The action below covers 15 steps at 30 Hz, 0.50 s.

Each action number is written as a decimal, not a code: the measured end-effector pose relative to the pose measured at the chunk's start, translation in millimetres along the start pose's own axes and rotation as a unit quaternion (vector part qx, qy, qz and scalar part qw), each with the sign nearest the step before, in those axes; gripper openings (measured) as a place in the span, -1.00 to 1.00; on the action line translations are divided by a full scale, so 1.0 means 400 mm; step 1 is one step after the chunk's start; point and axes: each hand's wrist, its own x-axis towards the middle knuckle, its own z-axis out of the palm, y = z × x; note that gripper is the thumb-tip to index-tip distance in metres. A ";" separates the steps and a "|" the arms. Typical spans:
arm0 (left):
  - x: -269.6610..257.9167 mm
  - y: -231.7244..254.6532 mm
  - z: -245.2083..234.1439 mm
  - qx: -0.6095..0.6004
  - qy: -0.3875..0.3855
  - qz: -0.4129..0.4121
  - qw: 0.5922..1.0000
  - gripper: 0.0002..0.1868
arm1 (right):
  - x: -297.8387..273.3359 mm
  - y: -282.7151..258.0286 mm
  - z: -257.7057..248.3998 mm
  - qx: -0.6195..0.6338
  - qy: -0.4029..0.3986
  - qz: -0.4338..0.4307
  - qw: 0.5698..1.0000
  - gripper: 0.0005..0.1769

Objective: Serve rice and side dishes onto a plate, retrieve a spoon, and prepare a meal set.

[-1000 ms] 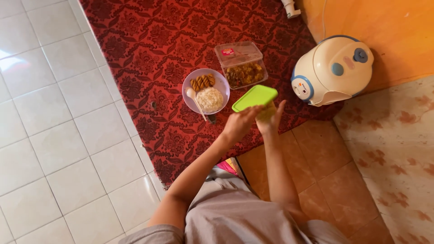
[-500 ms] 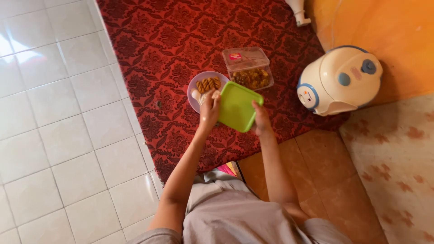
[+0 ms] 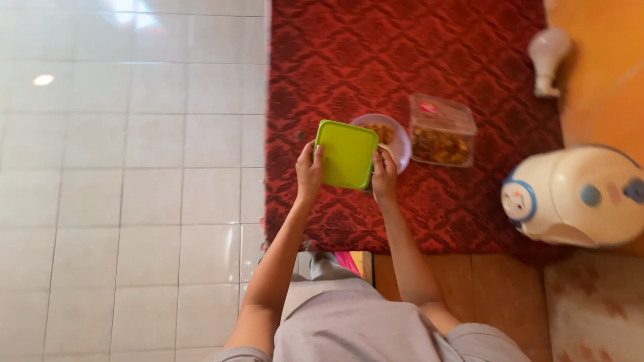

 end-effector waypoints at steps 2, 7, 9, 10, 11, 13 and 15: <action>0.000 0.018 -0.070 -0.005 0.020 0.009 1.000 -0.66 | 0.011 0.005 0.060 -0.017 -0.014 0.012 1.000 -0.58; -0.029 0.023 -0.312 -0.015 0.094 0.024 0.995 -0.69 | -0.006 0.043 0.268 0.023 -0.094 0.005 0.995 -0.63; -0.062 0.023 -0.436 0.027 0.132 0.001 0.991 -0.67 | -0.046 0.045 0.379 0.037 -0.131 0.012 0.991 -0.66; -0.087 0.036 -0.504 0.028 0.151 0.002 0.988 -0.67 | -0.075 0.050 0.441 0.038 -0.151 0.013 0.988 -0.66; -0.119 0.050 -0.581 0.039 0.171 -0.002 0.985 -0.66 | -0.113 0.057 0.510 0.043 -0.174 0.000 0.984 -0.67; -0.183 0.071 -0.740 0.050 0.211 -0.004 0.976 -0.65 | -0.207 0.042 0.657 0.051 -0.218 -0.013 0.975 -0.67; -0.253 0.086 -0.904 0.051 0.239 0.008 0.970 -0.64 | -0.324 -0.006 0.808 -0.007 -0.246 -0.034 0.969 -0.65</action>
